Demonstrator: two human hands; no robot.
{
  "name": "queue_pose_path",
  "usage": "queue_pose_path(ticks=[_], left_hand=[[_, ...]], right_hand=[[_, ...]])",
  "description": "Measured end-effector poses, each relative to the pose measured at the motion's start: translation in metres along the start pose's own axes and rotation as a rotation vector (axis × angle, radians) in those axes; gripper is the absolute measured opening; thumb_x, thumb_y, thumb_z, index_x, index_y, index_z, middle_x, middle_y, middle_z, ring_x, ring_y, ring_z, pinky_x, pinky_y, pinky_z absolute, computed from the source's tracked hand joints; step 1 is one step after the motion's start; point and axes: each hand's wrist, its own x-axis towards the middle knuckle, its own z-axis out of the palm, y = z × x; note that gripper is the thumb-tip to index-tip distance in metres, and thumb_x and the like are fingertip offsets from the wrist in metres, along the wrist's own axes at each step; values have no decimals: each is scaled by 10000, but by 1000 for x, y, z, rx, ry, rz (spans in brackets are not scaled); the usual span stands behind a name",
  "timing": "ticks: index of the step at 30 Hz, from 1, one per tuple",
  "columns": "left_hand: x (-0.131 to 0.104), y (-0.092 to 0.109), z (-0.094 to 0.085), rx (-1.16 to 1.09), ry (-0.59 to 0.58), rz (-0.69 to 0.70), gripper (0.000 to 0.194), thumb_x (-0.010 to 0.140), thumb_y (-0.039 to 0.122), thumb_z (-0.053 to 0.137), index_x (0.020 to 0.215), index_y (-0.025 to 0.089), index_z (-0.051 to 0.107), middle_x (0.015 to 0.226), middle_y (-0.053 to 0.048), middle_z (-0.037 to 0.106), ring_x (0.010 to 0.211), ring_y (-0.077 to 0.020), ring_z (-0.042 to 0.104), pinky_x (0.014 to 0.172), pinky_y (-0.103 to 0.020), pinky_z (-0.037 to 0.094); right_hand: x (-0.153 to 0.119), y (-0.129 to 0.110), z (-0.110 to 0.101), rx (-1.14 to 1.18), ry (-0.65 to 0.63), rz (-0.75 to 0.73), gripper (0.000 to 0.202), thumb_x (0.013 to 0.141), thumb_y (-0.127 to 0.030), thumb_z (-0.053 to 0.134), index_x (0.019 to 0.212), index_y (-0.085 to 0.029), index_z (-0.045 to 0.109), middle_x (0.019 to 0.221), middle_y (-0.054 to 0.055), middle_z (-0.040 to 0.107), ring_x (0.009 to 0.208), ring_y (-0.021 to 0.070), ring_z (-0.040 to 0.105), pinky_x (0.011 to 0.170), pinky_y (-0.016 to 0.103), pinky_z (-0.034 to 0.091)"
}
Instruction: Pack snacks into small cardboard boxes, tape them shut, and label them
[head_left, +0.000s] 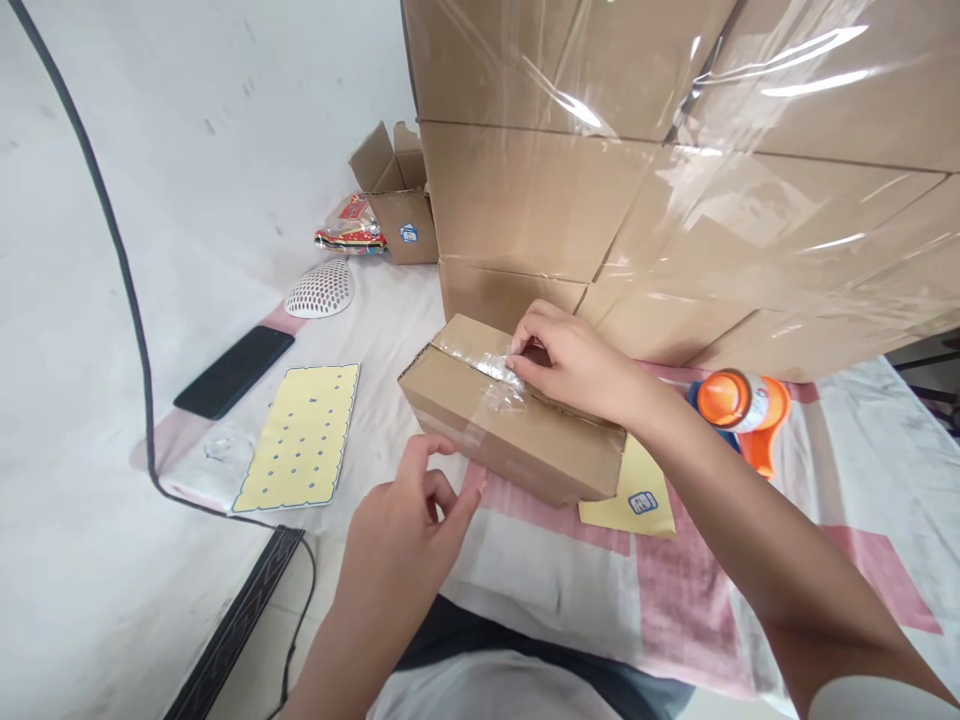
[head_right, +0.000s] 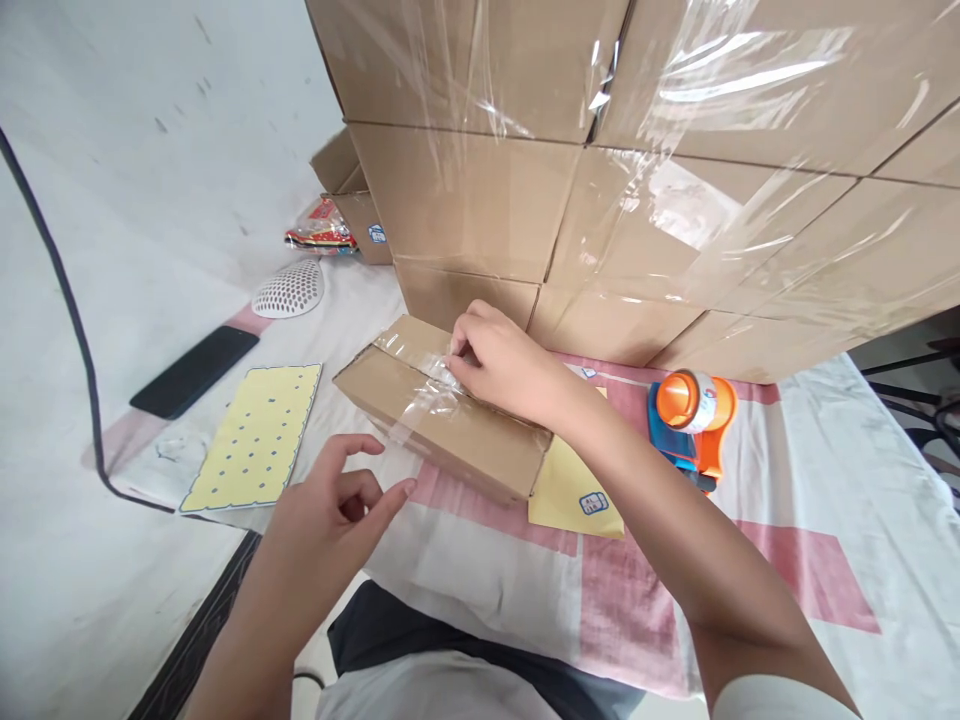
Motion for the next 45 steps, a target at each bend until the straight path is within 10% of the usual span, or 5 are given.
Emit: queue_pose_path(ticks=[8, 21, 32, 39, 45], left_hand=[[32, -21, 21, 374, 292, 883, 467, 972, 255, 661, 1422, 188, 558, 1405, -100, 692, 1383, -276, 586, 1249, -441, 284], [29, -52, 67, 311, 464, 878, 754, 922, 119, 646, 1610, 112, 337, 1453, -182, 640, 1612, -264, 255, 1303, -484, 277], [29, -61, 109, 320, 593, 855, 919, 890, 130, 551, 1661, 41, 58, 1725, -214, 18, 1628, -342, 28, 1276, -604, 307], [0, -69, 103, 378, 401, 704, 853, 910, 112, 565, 1664, 84, 169, 1662, -247, 338, 1610, -360, 188, 1269, -602, 311], [-50, -48, 100, 166, 303, 845, 558, 878, 60, 607, 1431, 106, 547, 1339, -191, 706, 1454, -290, 524, 1156, -464, 458]], right_hand=[[0, 3, 2, 79, 56, 141, 311, 836, -312, 706, 1059, -196, 523, 967, 29, 569, 815, 178, 567, 739, 333, 450], [11, 5, -6, 90, -111, 313, 164, 893, -321, 648, 798, -199, 593, 827, 8, 656, 746, 155, 568, 669, 300, 394], [8, 4, -3, 165, -13, 251, 277, 891, -296, 617, 653, -188, 523, 654, -39, 533, 654, 122, 488, 644, 291, 354], [-44, 23, -36, 322, 37, 447, 336, 956, -335, 609, 1265, -236, 698, 1277, 63, 723, 1075, 212, 664, 961, 361, 483], [-163, 79, -25, 235, 87, 764, 236, 984, -350, 544, 883, -193, 687, 897, 71, 756, 780, 207, 686, 766, 364, 511]])
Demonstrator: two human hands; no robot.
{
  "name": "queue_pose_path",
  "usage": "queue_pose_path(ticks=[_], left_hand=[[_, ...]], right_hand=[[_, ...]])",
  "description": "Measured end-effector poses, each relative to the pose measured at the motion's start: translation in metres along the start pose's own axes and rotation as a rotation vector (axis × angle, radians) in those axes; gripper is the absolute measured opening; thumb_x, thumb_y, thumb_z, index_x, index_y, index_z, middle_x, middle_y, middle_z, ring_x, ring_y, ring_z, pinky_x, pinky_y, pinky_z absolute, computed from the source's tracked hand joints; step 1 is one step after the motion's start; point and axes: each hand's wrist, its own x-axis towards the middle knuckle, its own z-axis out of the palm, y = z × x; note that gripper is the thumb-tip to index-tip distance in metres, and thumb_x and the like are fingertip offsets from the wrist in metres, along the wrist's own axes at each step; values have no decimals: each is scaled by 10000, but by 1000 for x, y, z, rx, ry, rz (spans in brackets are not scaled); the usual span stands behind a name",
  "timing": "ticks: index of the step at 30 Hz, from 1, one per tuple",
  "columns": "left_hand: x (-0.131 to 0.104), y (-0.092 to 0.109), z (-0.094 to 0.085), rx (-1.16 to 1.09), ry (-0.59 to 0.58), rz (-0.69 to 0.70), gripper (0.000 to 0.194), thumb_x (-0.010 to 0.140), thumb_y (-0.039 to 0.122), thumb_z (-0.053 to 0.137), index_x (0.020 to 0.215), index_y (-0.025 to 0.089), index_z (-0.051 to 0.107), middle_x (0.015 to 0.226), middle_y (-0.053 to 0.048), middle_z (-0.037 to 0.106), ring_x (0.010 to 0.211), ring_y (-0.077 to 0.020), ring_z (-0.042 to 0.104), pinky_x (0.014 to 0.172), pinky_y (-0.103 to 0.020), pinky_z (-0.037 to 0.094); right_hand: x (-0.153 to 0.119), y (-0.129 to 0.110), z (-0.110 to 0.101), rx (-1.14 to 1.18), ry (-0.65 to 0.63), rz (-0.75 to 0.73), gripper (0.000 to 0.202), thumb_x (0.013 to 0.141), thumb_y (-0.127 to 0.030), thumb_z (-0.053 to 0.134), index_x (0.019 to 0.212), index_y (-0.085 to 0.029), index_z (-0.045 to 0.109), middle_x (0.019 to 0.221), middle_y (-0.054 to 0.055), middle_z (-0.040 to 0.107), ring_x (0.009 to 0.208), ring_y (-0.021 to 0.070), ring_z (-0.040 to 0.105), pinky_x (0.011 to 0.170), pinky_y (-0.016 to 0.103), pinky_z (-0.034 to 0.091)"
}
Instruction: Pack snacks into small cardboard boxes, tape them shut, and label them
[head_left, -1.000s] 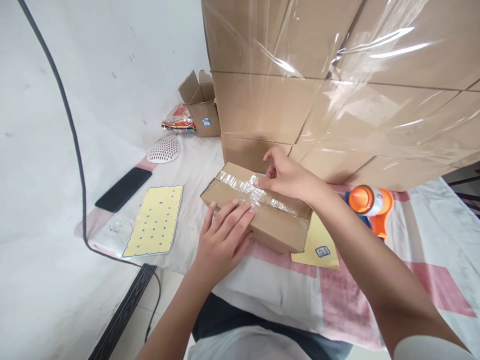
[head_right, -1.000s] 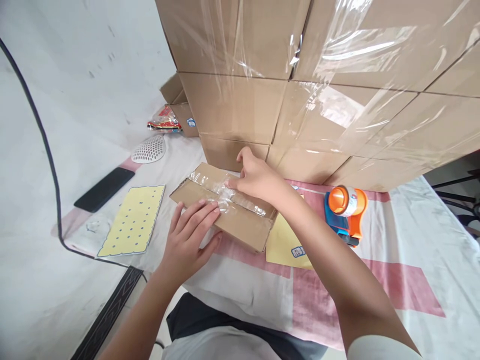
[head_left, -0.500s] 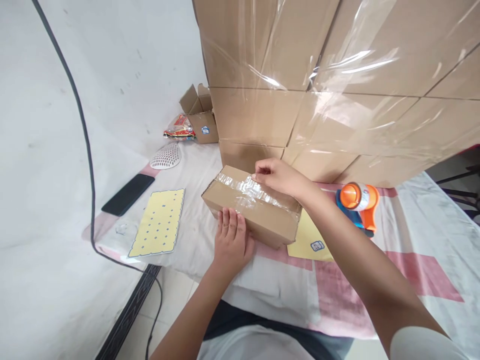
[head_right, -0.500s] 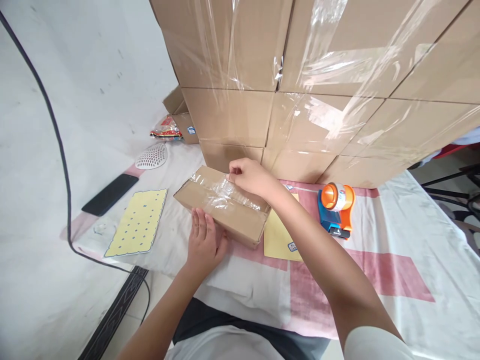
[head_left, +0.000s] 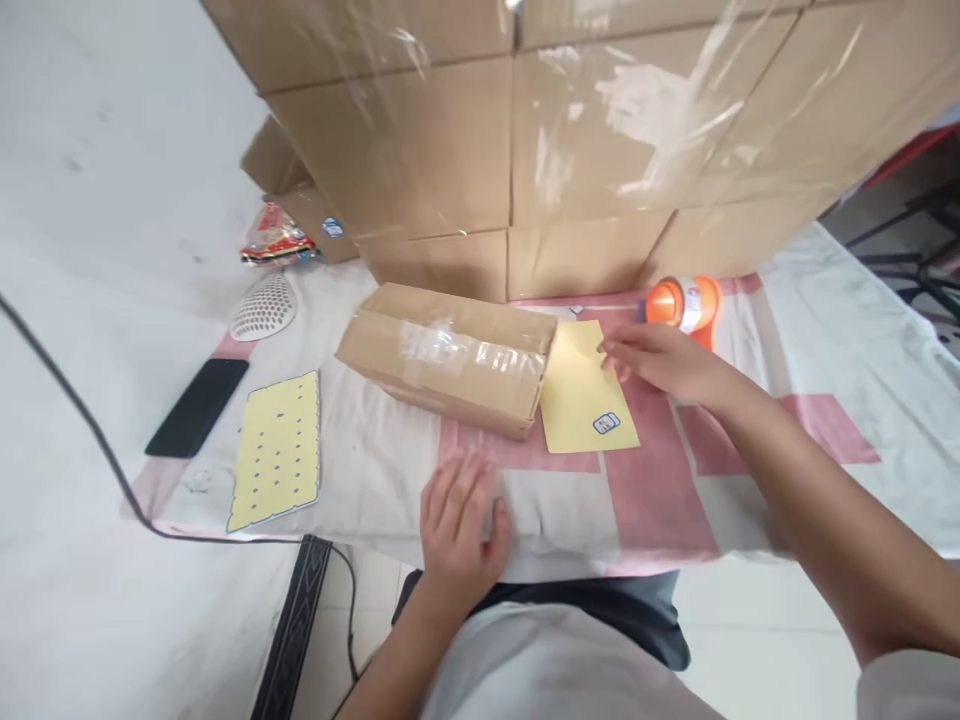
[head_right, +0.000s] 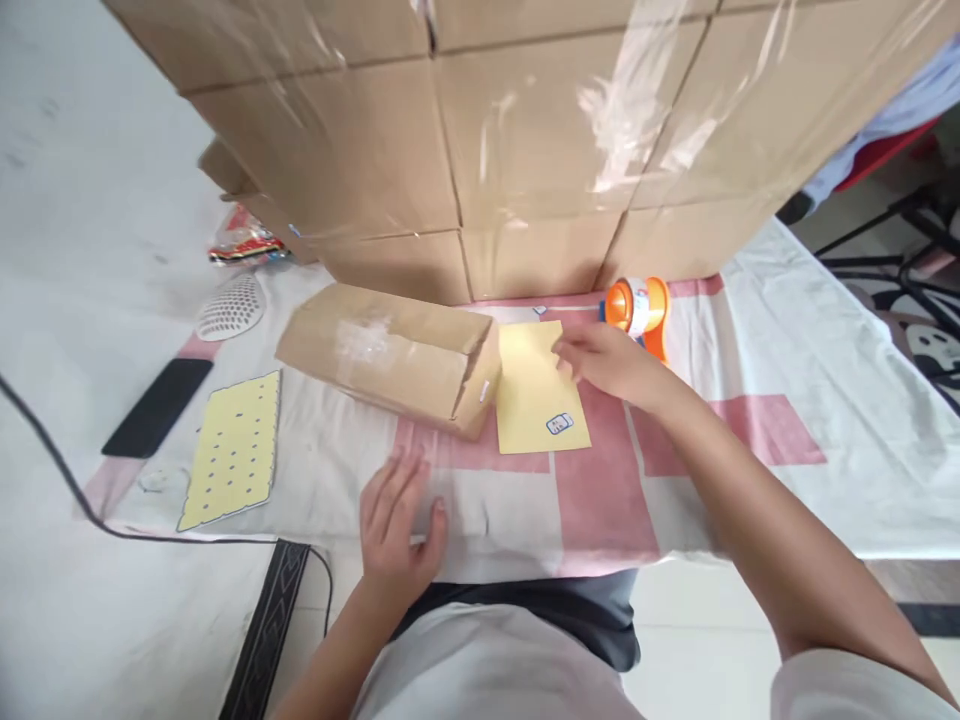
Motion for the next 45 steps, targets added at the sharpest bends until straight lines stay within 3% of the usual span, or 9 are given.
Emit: queue_pose_path(ticks=[4, 7, 10, 16, 22, 26, 33, 39, 45], left_hand=[[37, 33, 26, -105, -312, 106, 357, 955, 186, 595, 1309, 143, 619, 1323, -114, 731, 1274, -245, 664, 1081, -389, 519], [62, 45, 59, 6, -497, 125, 513, 986, 353, 605, 1420, 86, 546, 1510, -179, 594, 1382, -311, 595, 1108, -428, 525], [69, 46, 84, 83, -566, 104, 585, 989, 439, 611, 1430, 61, 539, 1506, -229, 581, 1378, -344, 599, 1082, -462, 545], [68, 44, 97, 81, -428, 120, 408, 1005, 438, 614, 1295, 152, 646, 1367, -156, 705, 1237, -301, 701, 969, -415, 556], [80, 50, 96, -59, -419, 42, 225, 971, 327, 677, 1151, 191, 681, 1207, -89, 780, 1112, -251, 733, 909, -380, 505], [84, 49, 96, -122, -405, -1, 137, 977, 255, 648, 1095, 195, 681, 1103, -57, 795, 1018, -212, 739, 881, -350, 487], [88, 46, 90, -246, -363, -142, 159, 964, 252, 679, 1113, 194, 673, 1020, -40, 800, 935, -180, 750, 866, -317, 528], [92, 47, 84, -366, -323, -212, 256, 944, 307, 708, 1175, 208, 660, 1026, -59, 790, 918, -192, 746, 853, -344, 577], [94, 46, 83, -517, -284, -247, 162, 930, 144, 693, 1074, 218, 688, 1003, -32, 756, 944, -157, 714, 856, -315, 577]], right_hand=[[-25, 33, 6, -69, 79, 96, 176, 957, -284, 560, 815, -201, 623, 755, 39, 724, 675, 187, 677, 635, 314, 472], [-28, 34, 13, 101, 43, 111, 136, 962, -250, 540, 843, -203, 588, 713, 22, 703, 618, 166, 674, 572, 280, 466], [-29, 34, 21, 259, 5, 101, 88, 960, -273, 554, 900, -208, 549, 718, 9, 673, 581, 166, 676, 506, 265, 445], [-33, 39, 28, 286, 47, 68, 134, 948, -316, 585, 1008, -210, 529, 831, 24, 692, 612, 167, 661, 559, 288, 448], [-40, 37, 15, -63, 16, 138, 309, 948, -384, 570, 711, -238, 434, 654, 27, 593, 605, 196, 556, 562, 328, 328], [-43, 38, 8, 215, -60, 183, 221, 927, -399, 615, 877, -239, 470, 721, 3, 620, 643, 193, 599, 564, 309, 366], [-46, 38, 17, 656, -156, -100, 347, 893, -228, 668, 1086, -268, 382, 677, -112, 413, 553, 97, 399, 533, 243, 332], [-47, 34, 30, 644, -79, -207, 297, 926, -153, 597, 1097, -267, 383, 708, -96, 348, 605, 99, 344, 547, 230, 309], [-48, 34, 33, 558, -104, -321, 319, 916, -89, 573, 1084, -265, 367, 734, -95, 335, 600, 85, 328, 557, 222, 320]])
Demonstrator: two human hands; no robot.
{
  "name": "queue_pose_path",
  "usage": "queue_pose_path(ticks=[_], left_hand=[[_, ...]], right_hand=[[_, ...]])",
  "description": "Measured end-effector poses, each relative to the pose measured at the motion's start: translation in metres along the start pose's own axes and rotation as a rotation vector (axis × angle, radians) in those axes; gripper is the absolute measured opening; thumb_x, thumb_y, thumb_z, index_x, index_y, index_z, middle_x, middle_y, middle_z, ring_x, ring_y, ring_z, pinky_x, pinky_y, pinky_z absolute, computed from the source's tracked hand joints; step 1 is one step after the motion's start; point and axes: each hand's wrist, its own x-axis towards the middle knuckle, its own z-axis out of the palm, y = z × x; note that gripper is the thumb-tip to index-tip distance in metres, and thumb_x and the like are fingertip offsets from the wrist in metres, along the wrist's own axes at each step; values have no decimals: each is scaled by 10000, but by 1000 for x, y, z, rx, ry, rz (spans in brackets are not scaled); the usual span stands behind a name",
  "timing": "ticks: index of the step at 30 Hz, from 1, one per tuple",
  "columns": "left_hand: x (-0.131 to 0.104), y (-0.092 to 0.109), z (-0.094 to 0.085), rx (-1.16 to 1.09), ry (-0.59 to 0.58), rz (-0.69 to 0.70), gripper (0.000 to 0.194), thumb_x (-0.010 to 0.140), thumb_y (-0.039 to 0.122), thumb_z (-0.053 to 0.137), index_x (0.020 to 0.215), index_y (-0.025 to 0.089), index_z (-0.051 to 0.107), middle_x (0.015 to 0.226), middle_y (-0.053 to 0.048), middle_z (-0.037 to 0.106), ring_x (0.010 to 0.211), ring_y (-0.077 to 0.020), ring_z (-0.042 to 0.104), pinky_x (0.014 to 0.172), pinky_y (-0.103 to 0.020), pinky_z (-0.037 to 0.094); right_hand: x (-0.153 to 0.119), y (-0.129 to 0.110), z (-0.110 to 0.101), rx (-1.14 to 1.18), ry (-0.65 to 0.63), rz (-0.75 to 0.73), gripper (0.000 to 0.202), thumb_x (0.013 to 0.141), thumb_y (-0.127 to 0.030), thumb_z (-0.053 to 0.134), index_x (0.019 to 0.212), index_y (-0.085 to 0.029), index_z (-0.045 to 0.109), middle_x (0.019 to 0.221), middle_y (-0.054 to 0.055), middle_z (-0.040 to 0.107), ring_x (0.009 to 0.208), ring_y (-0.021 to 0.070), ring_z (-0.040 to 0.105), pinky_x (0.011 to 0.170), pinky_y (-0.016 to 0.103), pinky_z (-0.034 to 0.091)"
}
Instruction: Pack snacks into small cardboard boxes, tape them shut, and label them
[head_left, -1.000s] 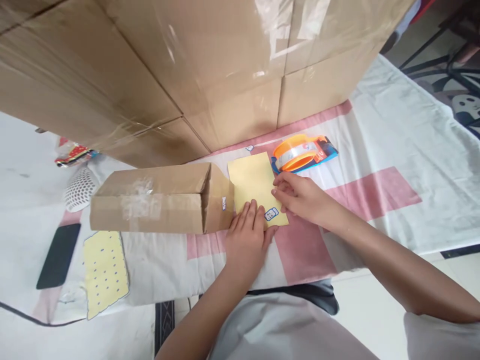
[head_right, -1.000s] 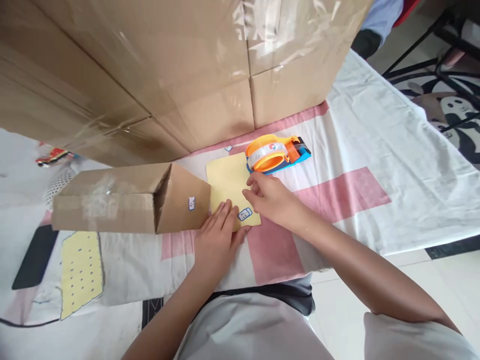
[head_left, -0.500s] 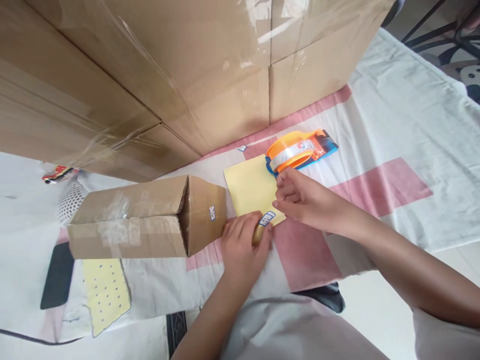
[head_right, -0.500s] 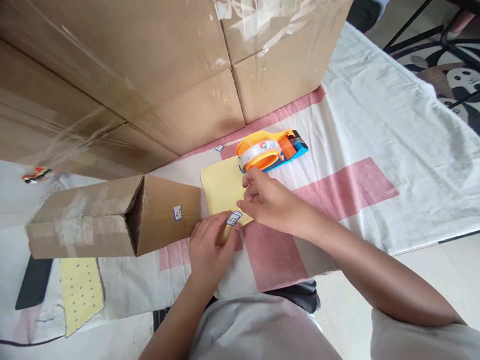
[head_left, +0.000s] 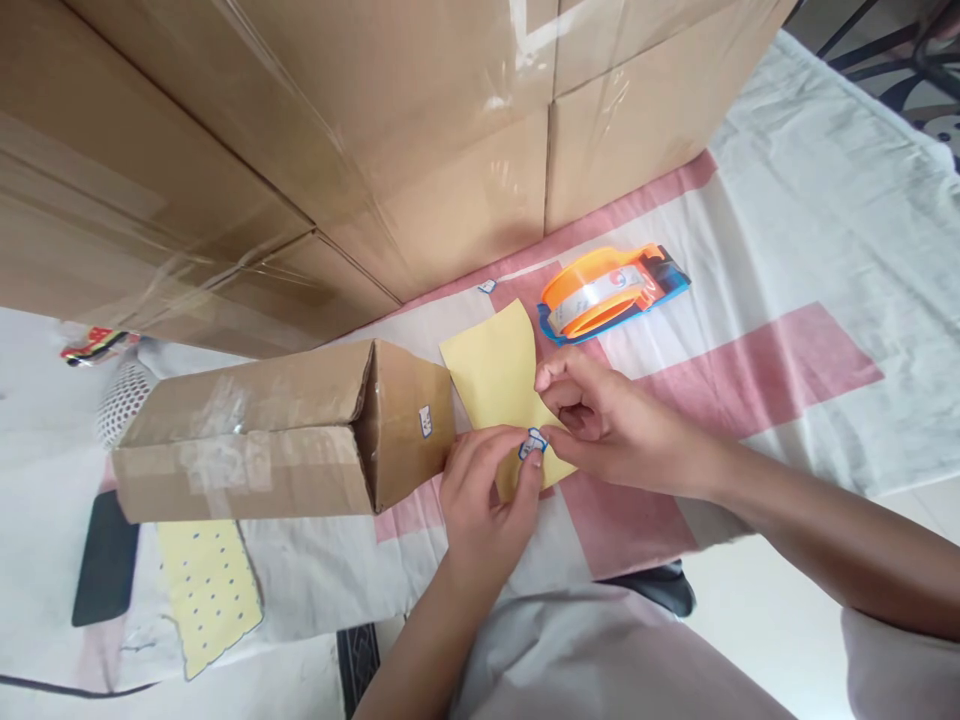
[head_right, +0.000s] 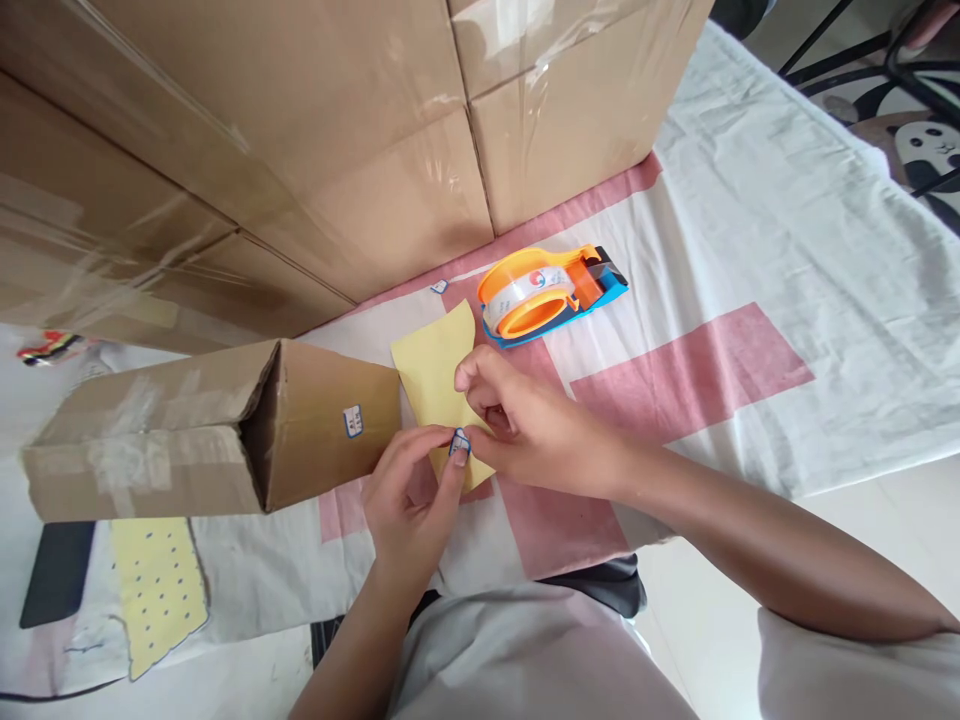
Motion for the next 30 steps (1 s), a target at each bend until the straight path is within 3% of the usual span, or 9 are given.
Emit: queue_pose_path(ticks=[5, 8, 12, 17, 24, 30], left_hand=[[4, -2, -2, -34, -44, 73, 179, 926, 105, 684, 1056, 228, 685, 987, -27, 690, 905, -144, 670, 813, -299, 569], [8, -2, -7, -68, -101, 84, 154, 942, 120, 674, 1050, 229, 664, 974, -22, 645, 878, -131, 644, 777, -270, 555], [11, -2, -13, -82, -170, 96, 102, 973, 156, 642, 1042, 230, 636, 953, -15, 603, 863, -126, 606, 759, -258, 531], [9, -3, -15, -52, -169, 159, 113, 978, 135, 616, 1007, 241, 641, 900, -6, 577, 821, -133, 575, 744, -271, 509], [9, -2, -15, -25, -133, 296, 211, 927, 41, 635, 1030, 223, 655, 899, 1, 573, 819, -134, 524, 756, -290, 456], [11, -1, -17, -18, -173, 287, 227, 927, 28, 621, 1021, 232, 654, 902, -4, 594, 839, -148, 538, 772, -305, 460]], right_hand=[[-1, -1, -2, 77, -69, -8, 296, 929, -84, 569, 1048, -265, 368, 746, -90, 328, 613, 82, 323, 548, 210, 314], [-2, -3, -4, 196, -136, 44, 259, 964, -115, 569, 1063, -264, 382, 778, -80, 405, 619, 77, 342, 546, 204, 315], [-2, -4, -4, 368, -184, 97, 218, 994, -177, 591, 1062, -254, 399, 830, -54, 506, 668, 71, 460, 553, 196, 338], [-2, -4, -4, 534, -225, 146, 227, 1005, -221, 615, 1075, -249, 401, 850, -44, 586, 694, 82, 576, 559, 198, 396], [0, -9, -5, 621, -262, 160, 220, 994, -127, 589, 1045, -243, 409, 822, -63, 599, 643, 57, 556, 519, 175, 378], [1, -10, -6, 608, -271, 169, 235, 969, -119, 612, 1016, -244, 419, 781, -75, 591, 621, 64, 540, 508, 188, 348]])
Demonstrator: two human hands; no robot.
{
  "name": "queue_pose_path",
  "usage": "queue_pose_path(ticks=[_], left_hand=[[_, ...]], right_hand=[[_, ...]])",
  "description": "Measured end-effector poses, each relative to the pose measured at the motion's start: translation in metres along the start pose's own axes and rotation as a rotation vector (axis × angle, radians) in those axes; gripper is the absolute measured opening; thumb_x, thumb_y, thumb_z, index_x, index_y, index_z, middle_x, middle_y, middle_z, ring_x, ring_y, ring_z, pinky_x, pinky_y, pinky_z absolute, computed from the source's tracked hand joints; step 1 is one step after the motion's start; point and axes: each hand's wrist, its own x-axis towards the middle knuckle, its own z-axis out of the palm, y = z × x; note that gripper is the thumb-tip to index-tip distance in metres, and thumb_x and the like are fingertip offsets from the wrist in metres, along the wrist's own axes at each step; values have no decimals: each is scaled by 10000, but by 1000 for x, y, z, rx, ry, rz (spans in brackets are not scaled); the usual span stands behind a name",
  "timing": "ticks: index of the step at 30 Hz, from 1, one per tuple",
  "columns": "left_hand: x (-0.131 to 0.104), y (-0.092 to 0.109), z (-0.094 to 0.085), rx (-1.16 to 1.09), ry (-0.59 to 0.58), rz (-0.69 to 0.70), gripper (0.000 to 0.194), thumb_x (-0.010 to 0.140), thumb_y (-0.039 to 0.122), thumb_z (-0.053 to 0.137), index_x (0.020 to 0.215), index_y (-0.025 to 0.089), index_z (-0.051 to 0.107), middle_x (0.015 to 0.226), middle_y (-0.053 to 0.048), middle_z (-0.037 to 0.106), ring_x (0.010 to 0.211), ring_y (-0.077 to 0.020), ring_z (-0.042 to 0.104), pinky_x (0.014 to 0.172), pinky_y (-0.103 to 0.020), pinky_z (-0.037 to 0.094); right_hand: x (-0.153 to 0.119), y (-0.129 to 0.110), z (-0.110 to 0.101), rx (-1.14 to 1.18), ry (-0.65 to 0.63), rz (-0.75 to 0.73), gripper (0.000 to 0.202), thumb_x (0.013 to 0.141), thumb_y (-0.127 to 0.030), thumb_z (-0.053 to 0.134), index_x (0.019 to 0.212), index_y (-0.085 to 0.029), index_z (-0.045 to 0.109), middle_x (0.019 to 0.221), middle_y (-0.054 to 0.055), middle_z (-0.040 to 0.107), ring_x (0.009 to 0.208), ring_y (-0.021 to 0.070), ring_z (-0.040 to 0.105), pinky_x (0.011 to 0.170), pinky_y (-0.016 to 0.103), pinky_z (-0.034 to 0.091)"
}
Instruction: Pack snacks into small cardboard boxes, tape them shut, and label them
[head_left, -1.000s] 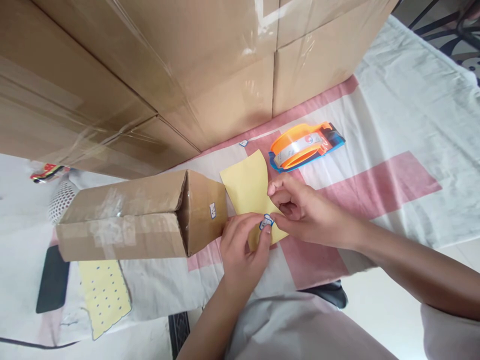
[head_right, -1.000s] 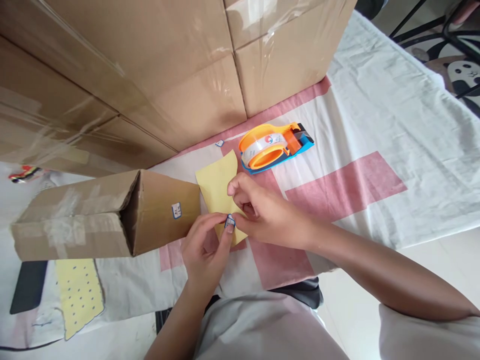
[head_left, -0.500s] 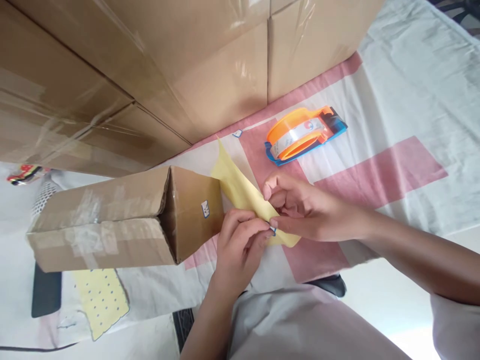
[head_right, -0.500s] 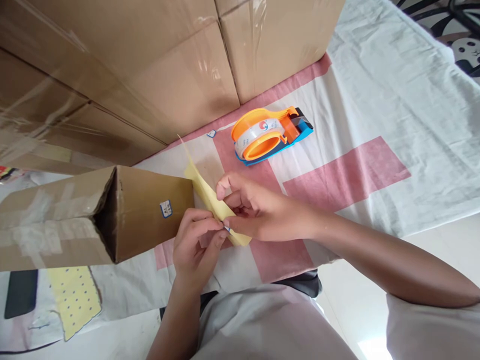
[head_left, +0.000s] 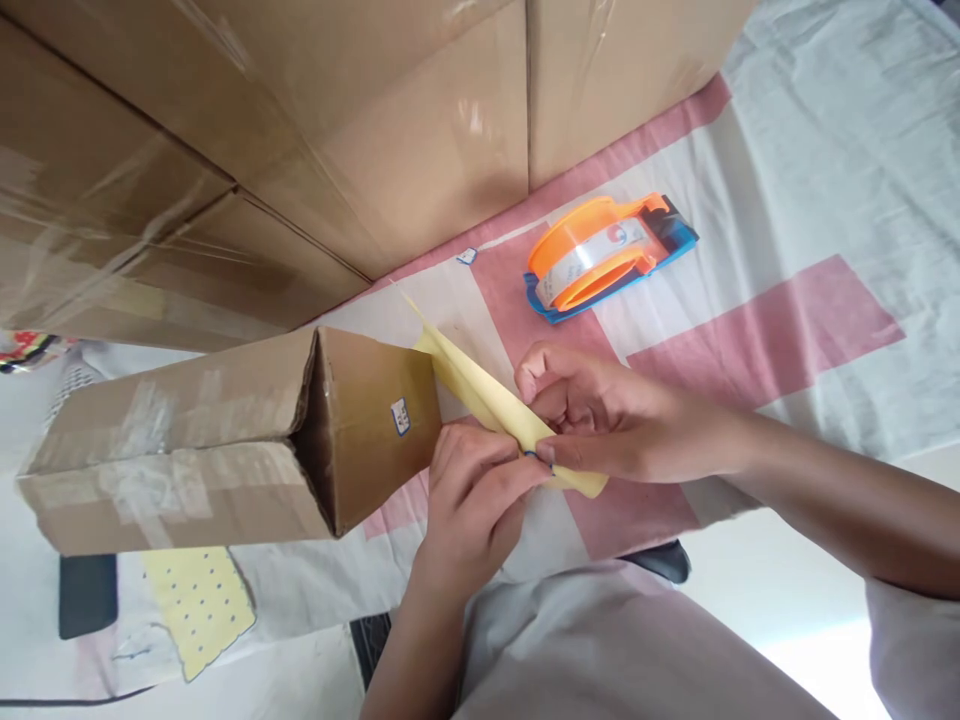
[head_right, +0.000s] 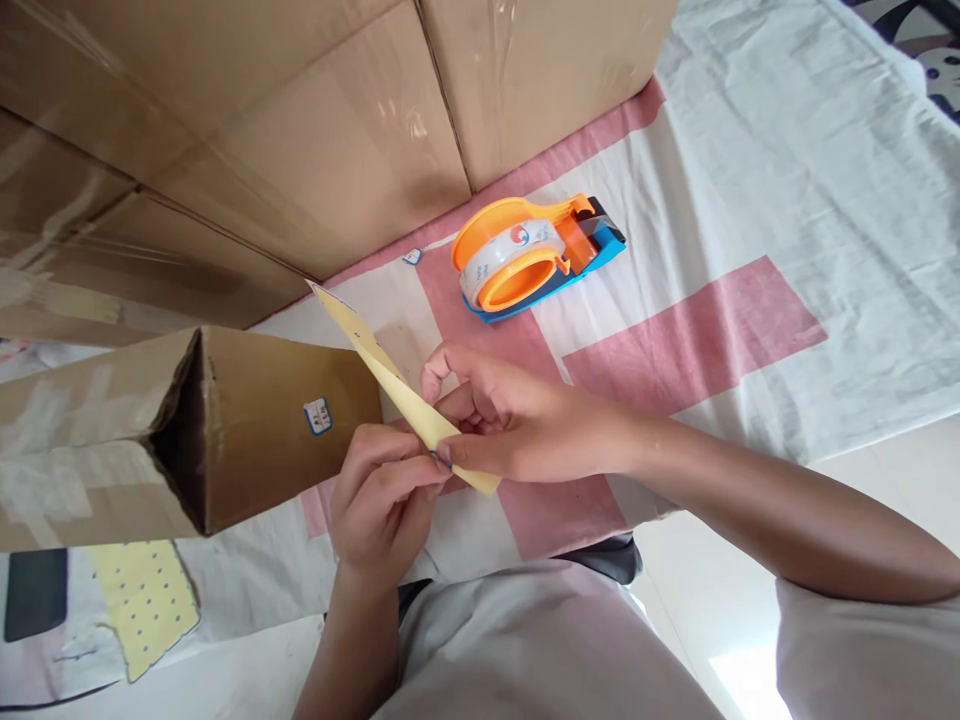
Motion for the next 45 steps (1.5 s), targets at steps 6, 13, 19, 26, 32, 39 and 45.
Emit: queue_pose_path(ticks=[6, 13, 19, 26, 32, 39, 45], left_hand=[[2, 3, 1, 23, 11, 15, 131, 966, 74, 600, 979, 201, 632, 883, -16, 627, 823, -152, 541, 766, -312, 450], [-2, 3, 5, 101, 26, 4, 99, 987, 108, 570, 942, 195, 583, 880, -22, 600, 804, -155, 523, 747, -313, 425], [-6, 2, 4, 130, 61, 23, 152, 954, 78, 564, 887, 211, 533, 824, 2, 556, 770, -139, 515, 736, -288, 427], [-10, 0, 7, 165, 138, 91, 181, 940, 71, 560, 835, 214, 523, 954, -22, 654, 821, -128, 611, 750, -289, 487], [-13, 0, 4, -5, 194, 51, 226, 974, 61, 551, 799, 194, 497, 813, 5, 685, 741, -104, 614, 701, -273, 500], [-16, 1, 6, -26, 243, 33, 263, 910, 19, 650, 846, 201, 472, 893, -9, 755, 713, -95, 647, 683, -270, 511], [-17, 3, 4, -2, 229, -16, 324, 883, -3, 665, 834, 220, 436, 885, 8, 777, 701, -97, 654, 659, -261, 521]], right_hand=[[0, 0, -1, -4, 3, -26, 265, 950, -87, 619, 1019, -235, 409, 771, -81, 586, 611, 58, 514, 507, 184, 337], [1, 4, 0, 48, -4, -23, 259, 963, -105, 619, 1044, -230, 407, 792, -71, 608, 633, 60, 521, 520, 176, 349], [-1, 2, 0, 3, 33, -31, 229, 981, -128, 592, 1042, -235, 399, 811, -63, 594, 619, 56, 474, 520, 184, 339], [-1, -2, -4, -97, 73, -74, 259, 955, -87, 563, 1054, -240, 380, 781, -85, 554, 571, 45, 407, 526, 199, 314], [-2, -6, -15, -561, 280, -99, 285, 891, -82, 559, 1056, -237, 386, 735, -79, 455, 597, 90, 415, 576, 245, 311], [-8, -20, -27, -1531, 470, 365, 236, 867, -58, 490, 1020, -199, 601, 678, -6, 522, 570, 148, 426, 575, 305, 215], [-24, -29, -11, -1732, 658, 289, 214, 962, -241, 523, 822, -177, 672, 800, 50, 603, 563, 130, 410, 555, 311, 186]])
